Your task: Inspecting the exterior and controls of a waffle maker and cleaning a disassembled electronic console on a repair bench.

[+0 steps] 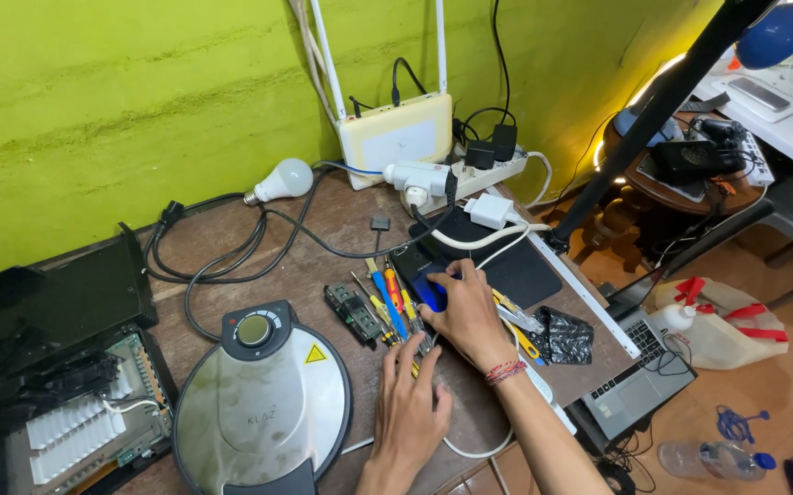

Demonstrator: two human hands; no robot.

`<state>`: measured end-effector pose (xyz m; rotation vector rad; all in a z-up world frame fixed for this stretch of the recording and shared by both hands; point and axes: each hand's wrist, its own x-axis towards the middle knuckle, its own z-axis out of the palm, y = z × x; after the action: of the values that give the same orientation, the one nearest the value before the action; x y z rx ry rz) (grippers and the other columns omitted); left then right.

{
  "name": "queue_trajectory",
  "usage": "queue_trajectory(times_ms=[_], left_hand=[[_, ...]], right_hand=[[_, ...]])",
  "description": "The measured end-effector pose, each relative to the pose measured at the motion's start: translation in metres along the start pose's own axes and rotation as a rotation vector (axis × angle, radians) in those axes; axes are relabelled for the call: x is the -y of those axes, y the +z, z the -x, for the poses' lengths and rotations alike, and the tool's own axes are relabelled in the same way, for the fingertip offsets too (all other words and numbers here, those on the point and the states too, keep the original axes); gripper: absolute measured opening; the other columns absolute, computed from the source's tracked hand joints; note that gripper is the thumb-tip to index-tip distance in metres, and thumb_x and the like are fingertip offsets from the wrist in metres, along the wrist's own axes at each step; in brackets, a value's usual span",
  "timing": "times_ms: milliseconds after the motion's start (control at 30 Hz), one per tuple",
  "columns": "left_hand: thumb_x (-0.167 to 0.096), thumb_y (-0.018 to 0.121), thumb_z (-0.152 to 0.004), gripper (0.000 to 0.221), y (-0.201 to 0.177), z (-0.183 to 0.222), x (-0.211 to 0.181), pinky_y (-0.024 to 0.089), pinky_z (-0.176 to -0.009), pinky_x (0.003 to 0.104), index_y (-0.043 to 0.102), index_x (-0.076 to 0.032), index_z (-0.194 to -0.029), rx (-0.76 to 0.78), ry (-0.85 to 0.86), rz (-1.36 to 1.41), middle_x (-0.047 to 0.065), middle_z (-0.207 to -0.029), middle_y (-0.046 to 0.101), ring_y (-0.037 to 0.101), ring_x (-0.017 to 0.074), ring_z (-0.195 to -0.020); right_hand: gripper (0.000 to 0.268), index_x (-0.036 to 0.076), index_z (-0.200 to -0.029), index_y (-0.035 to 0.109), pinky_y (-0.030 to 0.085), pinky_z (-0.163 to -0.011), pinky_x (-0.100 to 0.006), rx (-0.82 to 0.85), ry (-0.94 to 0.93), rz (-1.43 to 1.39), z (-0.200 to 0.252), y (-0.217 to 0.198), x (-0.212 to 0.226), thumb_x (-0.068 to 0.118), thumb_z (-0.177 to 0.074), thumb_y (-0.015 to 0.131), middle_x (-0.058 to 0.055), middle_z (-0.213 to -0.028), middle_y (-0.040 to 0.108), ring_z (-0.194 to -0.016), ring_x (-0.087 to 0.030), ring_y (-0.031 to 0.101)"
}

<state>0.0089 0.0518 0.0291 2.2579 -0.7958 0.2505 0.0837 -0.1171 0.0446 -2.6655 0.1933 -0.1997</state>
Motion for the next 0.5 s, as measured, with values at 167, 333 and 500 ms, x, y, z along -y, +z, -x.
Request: queue_trajectory(times_ms=[167,333,500], left_hand=[[-0.007,0.065,-0.081,0.05,-0.001,0.002,0.003,0.048,-0.1,0.053,0.063,0.0,-0.13,0.02,-0.019,-0.019,0.019,-0.146,0.05,0.045,0.0388,-0.129],[-0.006,0.065,-0.079,0.051,-0.002,0.003,0.004,0.047,-0.1,0.054,0.064,-0.002,-0.13,0.005,-0.018,-0.032,0.019,-0.144,0.052,0.047,0.0381,-0.129],[-0.008,0.065,-0.078,0.052,-0.006,0.005,0.006,0.05,-0.088,0.054,0.065,-0.005,-0.131,0.009,-0.023,-0.043,0.017,-0.145,0.052,0.046,0.0389,-0.129]], right_hand=[[0.059,0.009,-0.137,0.065,0.048,-0.094,-0.049,0.035,0.016,-0.044,0.005,-0.009,0.005,0.037,-0.086,0.074,-0.012,-0.129,0.051,-0.11,-0.035,0.054],[0.054,0.012,-0.137,0.065,0.048,-0.098,-0.05,0.031,0.016,-0.092,0.011,-0.02,0.002,0.036,-0.089,0.07,-0.013,-0.133,0.058,-0.118,-0.036,0.054],[0.038,0.013,-0.128,0.071,0.048,-0.095,-0.046,-0.057,0.042,-0.159,0.03,-0.043,-0.001,0.024,-0.092,0.066,-0.009,-0.125,0.066,-0.11,-0.029,0.058]])
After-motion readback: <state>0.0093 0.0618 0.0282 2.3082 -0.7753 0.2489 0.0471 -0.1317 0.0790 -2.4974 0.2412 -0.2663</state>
